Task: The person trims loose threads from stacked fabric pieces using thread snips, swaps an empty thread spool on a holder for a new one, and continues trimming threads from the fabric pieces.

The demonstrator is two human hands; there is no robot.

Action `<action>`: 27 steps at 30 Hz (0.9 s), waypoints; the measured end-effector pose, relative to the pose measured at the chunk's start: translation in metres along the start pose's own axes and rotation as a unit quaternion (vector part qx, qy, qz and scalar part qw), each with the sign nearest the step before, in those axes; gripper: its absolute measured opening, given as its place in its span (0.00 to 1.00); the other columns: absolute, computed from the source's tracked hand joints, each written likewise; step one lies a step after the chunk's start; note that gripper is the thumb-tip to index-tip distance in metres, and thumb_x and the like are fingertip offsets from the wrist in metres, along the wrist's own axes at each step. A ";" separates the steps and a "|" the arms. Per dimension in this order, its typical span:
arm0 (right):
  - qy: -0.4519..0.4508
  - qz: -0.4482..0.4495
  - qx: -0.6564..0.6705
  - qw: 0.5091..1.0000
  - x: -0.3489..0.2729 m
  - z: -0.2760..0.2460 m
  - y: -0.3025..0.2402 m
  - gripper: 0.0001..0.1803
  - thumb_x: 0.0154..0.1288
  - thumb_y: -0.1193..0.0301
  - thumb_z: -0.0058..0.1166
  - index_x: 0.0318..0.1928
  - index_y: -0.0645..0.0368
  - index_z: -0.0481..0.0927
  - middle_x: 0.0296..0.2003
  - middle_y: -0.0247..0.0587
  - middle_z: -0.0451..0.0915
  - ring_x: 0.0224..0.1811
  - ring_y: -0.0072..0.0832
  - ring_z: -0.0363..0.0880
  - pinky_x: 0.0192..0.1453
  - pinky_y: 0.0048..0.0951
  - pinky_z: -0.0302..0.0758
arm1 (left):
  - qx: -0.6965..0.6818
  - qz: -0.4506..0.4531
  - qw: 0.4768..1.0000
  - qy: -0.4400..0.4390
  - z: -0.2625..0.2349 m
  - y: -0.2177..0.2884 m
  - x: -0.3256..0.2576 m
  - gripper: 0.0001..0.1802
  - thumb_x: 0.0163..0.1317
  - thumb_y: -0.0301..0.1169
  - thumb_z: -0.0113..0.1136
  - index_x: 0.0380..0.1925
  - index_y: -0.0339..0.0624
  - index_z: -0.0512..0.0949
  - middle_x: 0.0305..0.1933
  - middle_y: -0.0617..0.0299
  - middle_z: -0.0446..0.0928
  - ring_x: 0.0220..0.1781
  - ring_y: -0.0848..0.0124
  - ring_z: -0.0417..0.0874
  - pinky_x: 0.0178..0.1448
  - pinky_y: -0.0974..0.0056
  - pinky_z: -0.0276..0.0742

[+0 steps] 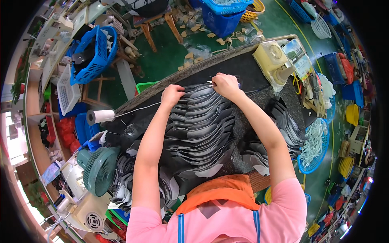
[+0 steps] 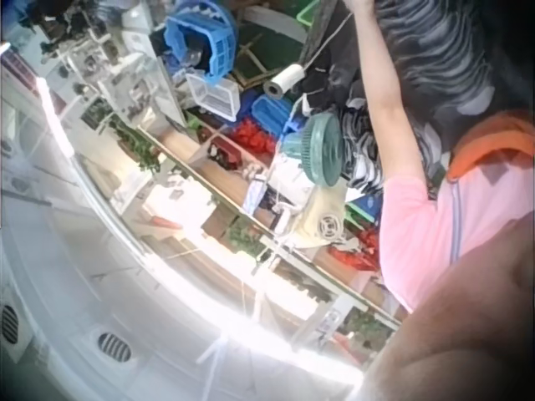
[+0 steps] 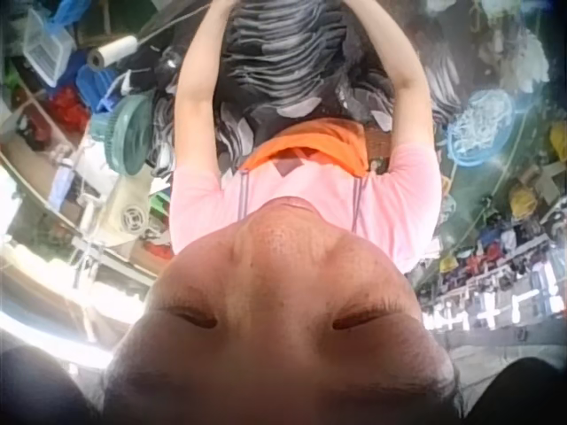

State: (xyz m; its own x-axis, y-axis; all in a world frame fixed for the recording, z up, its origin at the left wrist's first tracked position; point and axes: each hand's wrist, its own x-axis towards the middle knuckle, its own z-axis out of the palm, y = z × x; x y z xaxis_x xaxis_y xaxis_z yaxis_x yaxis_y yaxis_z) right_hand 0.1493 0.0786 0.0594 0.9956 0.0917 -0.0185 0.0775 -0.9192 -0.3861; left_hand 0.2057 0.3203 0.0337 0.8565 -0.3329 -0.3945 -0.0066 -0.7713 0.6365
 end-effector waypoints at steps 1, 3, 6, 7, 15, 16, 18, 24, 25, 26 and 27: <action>0.005 -0.008 -0.030 1.000 0.002 0.003 -0.001 0.06 0.45 0.68 0.55 0.23 0.56 0.81 0.28 0.44 0.79 0.32 0.43 0.80 0.37 0.41 0.76 | 0.074 0.028 0.996 0.037 0.005 -0.003 0.003 0.13 0.47 0.33 0.63 0.34 0.43 0.82 0.30 0.56 0.81 0.35 0.64 0.82 0.40 0.59 0.75; -0.012 0.006 -0.034 0.999 0.006 0.002 0.001 0.07 0.43 0.68 0.58 0.23 0.57 0.81 0.29 0.46 0.80 0.32 0.44 0.80 0.36 0.40 0.76 | 0.086 0.006 0.996 0.016 0.005 0.007 0.007 0.12 0.45 0.37 0.63 0.31 0.46 0.83 0.34 0.55 0.81 0.42 0.56 0.81 0.45 0.55 0.74; -0.083 0.053 -0.075 0.992 0.017 0.001 0.007 0.12 0.45 0.61 0.62 0.28 0.53 0.82 0.30 0.43 0.80 0.36 0.41 0.80 0.38 0.39 0.76 | 0.165 -0.023 0.986 -0.017 0.002 0.016 0.008 0.10 0.47 0.38 0.64 0.29 0.47 0.82 0.36 0.53 0.81 0.43 0.55 0.81 0.45 0.55 0.75; -0.083 0.053 -0.075 0.992 0.021 -0.001 0.011 0.12 0.45 0.61 0.62 0.28 0.53 0.82 0.30 0.43 0.80 0.36 0.41 0.80 0.38 0.39 0.76 | 0.205 -0.036 0.978 -0.001 0.001 0.018 0.006 0.12 0.46 0.40 0.64 0.27 0.45 0.82 0.35 0.53 0.81 0.42 0.56 0.81 0.45 0.55 0.75; -0.012 0.137 -0.180 0.974 0.026 -0.012 0.002 0.09 0.53 0.68 0.53 0.34 0.54 0.81 0.36 0.46 0.77 0.37 0.41 0.81 0.38 0.41 0.77 | 0.141 -0.041 0.984 0.097 -0.022 -0.010 -0.019 0.18 0.46 0.44 0.65 0.30 0.42 0.80 0.29 0.54 0.80 0.36 0.58 0.81 0.41 0.58 0.73; 0.012 0.106 -0.132 0.985 0.022 -0.013 -0.019 0.10 0.53 0.66 0.54 0.35 0.55 0.80 0.36 0.46 0.76 0.36 0.41 0.81 0.38 0.41 0.77 | 0.103 -0.037 0.989 0.101 -0.029 -0.020 -0.021 0.17 0.46 0.42 0.65 0.31 0.41 0.79 0.26 0.56 0.79 0.32 0.62 0.81 0.38 0.60 0.73; -0.003 0.006 -0.026 1.000 0.017 -0.005 -0.049 0.12 0.54 0.63 0.55 0.37 0.55 0.78 0.35 0.46 0.75 0.36 0.41 0.80 0.38 0.41 0.76 | -0.009 -0.029 0.996 0.085 -0.037 -0.029 -0.025 0.14 0.48 0.34 0.64 0.33 0.38 0.75 0.20 0.61 0.77 0.22 0.72 0.79 0.31 0.66 0.71; -0.064 -0.151 -0.020 0.986 0.037 0.062 -0.081 0.09 0.55 0.62 0.53 0.32 0.53 0.80 0.29 0.41 0.79 0.37 0.39 0.79 0.40 0.39 0.75 | -0.046 -0.005 0.990 0.132 -0.029 -0.036 -0.031 0.09 0.52 0.27 0.59 0.33 0.39 0.74 0.19 0.62 0.77 0.22 0.72 0.79 0.30 0.66 0.71; -0.061 -0.147 -0.021 0.987 0.033 0.065 -0.077 0.09 0.55 0.62 0.53 0.32 0.53 0.80 0.29 0.41 0.79 0.37 0.39 0.79 0.40 0.39 0.75 | -0.024 0.008 0.987 0.157 -0.026 -0.032 -0.036 0.08 0.52 0.27 0.58 0.33 0.39 0.73 0.19 0.62 0.77 0.22 0.72 0.79 0.30 0.66 0.71; -0.021 -0.133 0.058 0.989 0.029 0.064 -0.084 0.09 0.55 0.63 0.53 0.32 0.53 0.81 0.29 0.41 0.80 0.38 0.39 0.79 0.40 0.39 0.75 | -0.007 -0.003 0.983 0.183 -0.028 -0.037 -0.048 0.07 0.52 0.26 0.58 0.32 0.40 0.73 0.19 0.62 0.77 0.23 0.71 0.80 0.30 0.65 0.71; 0.019 -0.113 0.132 0.985 0.022 0.060 -0.082 0.09 0.54 0.64 0.53 0.31 0.53 0.82 0.29 0.41 0.80 0.38 0.39 0.79 0.40 0.39 0.75 | -0.052 -0.001 0.980 0.190 -0.024 -0.033 -0.059 0.06 0.53 0.25 0.57 0.32 0.40 0.72 0.18 0.63 0.76 0.21 0.73 0.78 0.28 0.67 0.70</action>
State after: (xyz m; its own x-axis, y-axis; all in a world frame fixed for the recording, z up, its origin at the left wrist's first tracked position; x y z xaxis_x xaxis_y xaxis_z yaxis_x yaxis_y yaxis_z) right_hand 0.1621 0.1788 0.0350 0.9559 0.2646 0.1276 0.2865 -0.7444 -0.6031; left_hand 0.1682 0.3783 0.0518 0.9869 -0.0903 -0.1340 0.0315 -0.7057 0.7078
